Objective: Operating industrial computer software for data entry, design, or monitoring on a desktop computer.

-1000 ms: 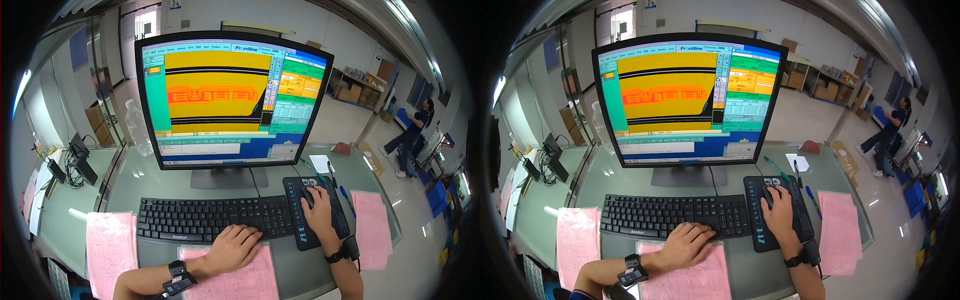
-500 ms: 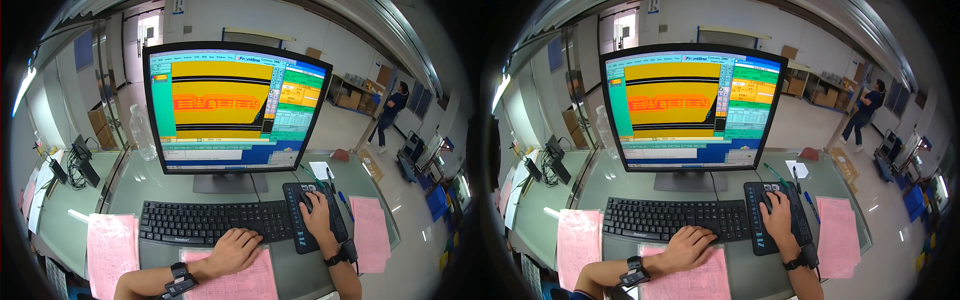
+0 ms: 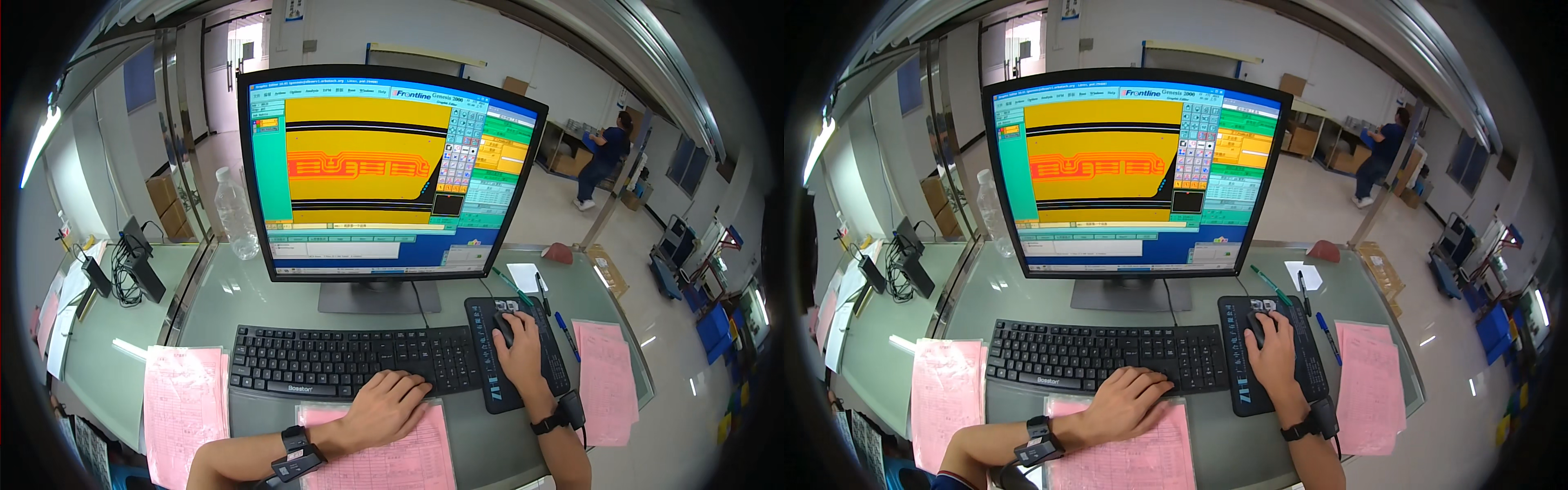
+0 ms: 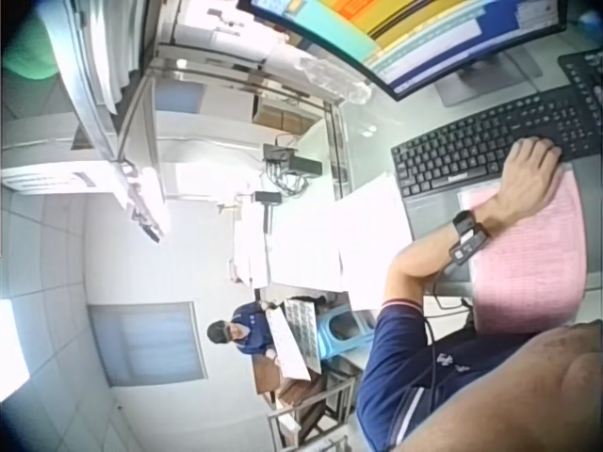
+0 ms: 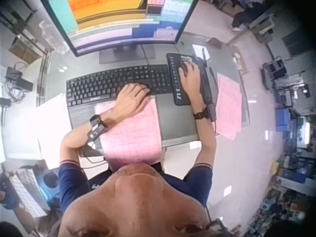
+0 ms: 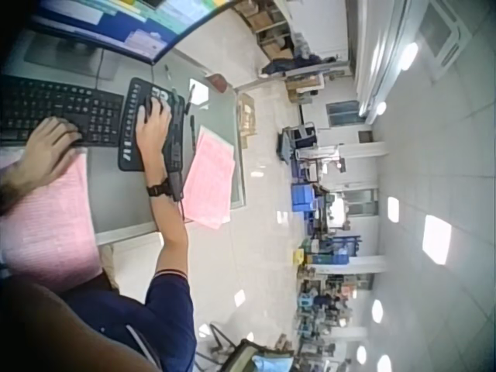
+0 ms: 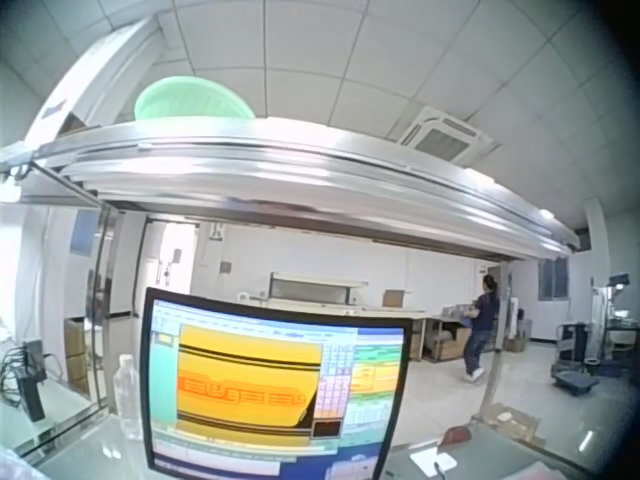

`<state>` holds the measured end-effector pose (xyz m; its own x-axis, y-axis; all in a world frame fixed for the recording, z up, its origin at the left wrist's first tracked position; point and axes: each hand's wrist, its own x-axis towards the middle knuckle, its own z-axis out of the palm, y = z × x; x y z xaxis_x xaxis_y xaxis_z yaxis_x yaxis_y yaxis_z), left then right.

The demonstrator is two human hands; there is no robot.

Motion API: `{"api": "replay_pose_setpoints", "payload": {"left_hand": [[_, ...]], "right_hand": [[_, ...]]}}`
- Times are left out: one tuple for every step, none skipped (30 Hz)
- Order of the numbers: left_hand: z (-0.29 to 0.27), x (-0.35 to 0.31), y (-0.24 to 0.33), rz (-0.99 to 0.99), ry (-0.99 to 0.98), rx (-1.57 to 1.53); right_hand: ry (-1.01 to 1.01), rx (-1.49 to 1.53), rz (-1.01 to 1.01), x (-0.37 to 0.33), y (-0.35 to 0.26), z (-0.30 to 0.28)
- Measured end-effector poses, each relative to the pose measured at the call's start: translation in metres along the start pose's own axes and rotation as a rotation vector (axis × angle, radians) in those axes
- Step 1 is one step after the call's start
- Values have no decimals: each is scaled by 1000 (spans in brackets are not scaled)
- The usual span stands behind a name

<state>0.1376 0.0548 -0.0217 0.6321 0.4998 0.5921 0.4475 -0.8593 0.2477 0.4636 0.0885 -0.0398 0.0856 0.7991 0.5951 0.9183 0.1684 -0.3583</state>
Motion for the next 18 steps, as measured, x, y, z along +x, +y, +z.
{"api": "replay_pose_setpoints", "payload": {"left_hand": [[-1, 0, 1, 2, 3, 3], [0, 0, -1, -3, -1, 1], [1, 0, -2, -4, -4, -4], [3, 1, -3, -6, -7, -9], [2, 0, -3, -9, -5, -2], [4, -1, -2, 3, 8, 0], [4, -1, -2, 14, 21, 1], [5, -1, -2, 9, 22, 6], [5, -1, -1, 11, 24, -1], [5, -1, -1, 12, 26, -8], [5, -1, -1, 6, 25, -6], [5, -1, -1, 8, 23, -5], [4, -1, -1, 10, 21, -5], [4, -1, -2, 5, 20, -5], [5, -1, -2, 5, 19, -6], [5, -2, -3, 4, 18, -7], [5, -2, -3, 1, 17, -8], [5, -1, -3, 7, 23, -8]], "right_hand": [[1, -6, -2, 0, -1, -1], [-4, -10, 1, 0, 0, 1], [-10, -8, 2, 0, 1, 3], [-11, -9, 10, -1, 2, 5], [-5, -6, 11, -1, 1, 4], [-6, 0, 5, -1, 0, 3], [-6, 2, 8, -2, 0, 2], [-5, 2, 13, -2, 1, 1], [-9, 6, 10, -2, 1, 0], [-7, 0, 10, -2, 1, 0], [-5, -7, 11, -2, 1, -1], [-1, -4, 6, -2, 1, -1], [-6, -1, 4, -1, 0, 0], [-3, 0, 1, 0, 0, 0], [1, 2, -1, 0, 0, 0], [-3, 3, -2, 0, 0, 0], [-1, 0, -1, 1, 0, 1], [2, -2, -1, 1, -1, 1]]}}
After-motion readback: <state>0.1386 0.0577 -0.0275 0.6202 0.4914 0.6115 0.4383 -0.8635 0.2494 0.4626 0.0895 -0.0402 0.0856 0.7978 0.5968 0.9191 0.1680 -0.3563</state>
